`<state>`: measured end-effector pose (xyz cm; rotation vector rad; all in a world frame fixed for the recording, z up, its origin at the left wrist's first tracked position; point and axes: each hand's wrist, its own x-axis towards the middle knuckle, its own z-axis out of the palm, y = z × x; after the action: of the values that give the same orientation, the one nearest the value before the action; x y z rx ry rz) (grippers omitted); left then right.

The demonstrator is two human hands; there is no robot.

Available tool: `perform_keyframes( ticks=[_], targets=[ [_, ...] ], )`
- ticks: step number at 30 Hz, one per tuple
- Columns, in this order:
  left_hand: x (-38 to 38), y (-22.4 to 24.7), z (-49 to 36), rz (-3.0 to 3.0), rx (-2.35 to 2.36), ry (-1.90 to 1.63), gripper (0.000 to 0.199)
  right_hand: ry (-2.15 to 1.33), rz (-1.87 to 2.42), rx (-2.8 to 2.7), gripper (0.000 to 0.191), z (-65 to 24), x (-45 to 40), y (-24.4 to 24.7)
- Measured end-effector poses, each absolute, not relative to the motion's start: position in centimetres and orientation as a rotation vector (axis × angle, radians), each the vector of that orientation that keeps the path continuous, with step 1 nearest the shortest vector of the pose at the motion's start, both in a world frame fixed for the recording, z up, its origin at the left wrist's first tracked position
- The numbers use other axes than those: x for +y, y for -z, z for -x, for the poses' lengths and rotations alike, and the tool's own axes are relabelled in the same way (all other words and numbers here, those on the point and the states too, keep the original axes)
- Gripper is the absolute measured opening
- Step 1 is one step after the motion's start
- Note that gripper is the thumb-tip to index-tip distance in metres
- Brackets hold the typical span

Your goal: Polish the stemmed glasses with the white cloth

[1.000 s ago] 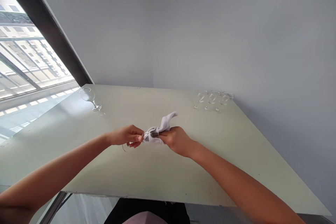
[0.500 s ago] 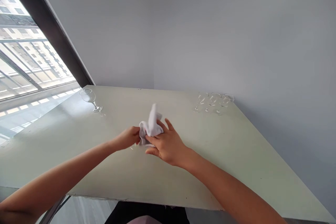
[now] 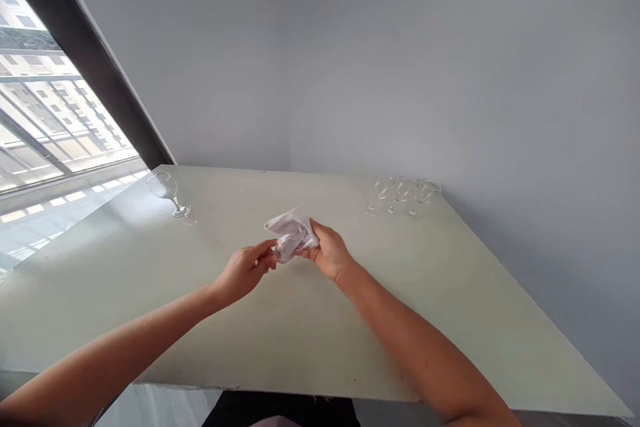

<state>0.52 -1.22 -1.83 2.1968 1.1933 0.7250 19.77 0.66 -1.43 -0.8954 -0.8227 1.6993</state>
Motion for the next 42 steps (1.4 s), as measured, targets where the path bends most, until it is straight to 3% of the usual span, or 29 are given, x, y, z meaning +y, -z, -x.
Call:
perform_keyframes(
  ticks=[5,14,18,25,36,39,42],
  targets=[
    [-0.5,2.3,-2.1,-1.902,1.156,-0.892,0.029,-1.618,0.739,-0.552,0.032,-18.8,0.5,2.4],
    [1.3,3.3,-6.1,-1.546,1.202,-1.135,0.035,-1.519,0.774,-0.733,0.029,-17.0,-1.6,3.4],
    [2.4,3.8,-6.4,-1.499,1.361,-1.062,0.034,-1.606,0.789,-0.724,0.028,-17.3,-1.3,4.4],
    [3.3,2.8,-5.1,-1.086,0.796,-0.870,0.067,-1.798,0.814,-0.670,0.031,-18.9,-0.5,4.4],
    [3.3,2.4,-3.6,-1.171,0.877,-0.899,0.043,-1.746,0.995,-0.798,0.039,-19.6,-0.3,5.0],
    [3.4,2.4,-3.0,-1.092,0.881,-0.969,0.045,-1.561,1.109,-0.722,0.041,-20.2,0.3,5.5],
    [4.1,2.6,-2.1,-0.972,0.902,-0.991,0.038,-1.165,1.172,-0.950,0.038,-21.1,0.2,5.3]
  ],
)
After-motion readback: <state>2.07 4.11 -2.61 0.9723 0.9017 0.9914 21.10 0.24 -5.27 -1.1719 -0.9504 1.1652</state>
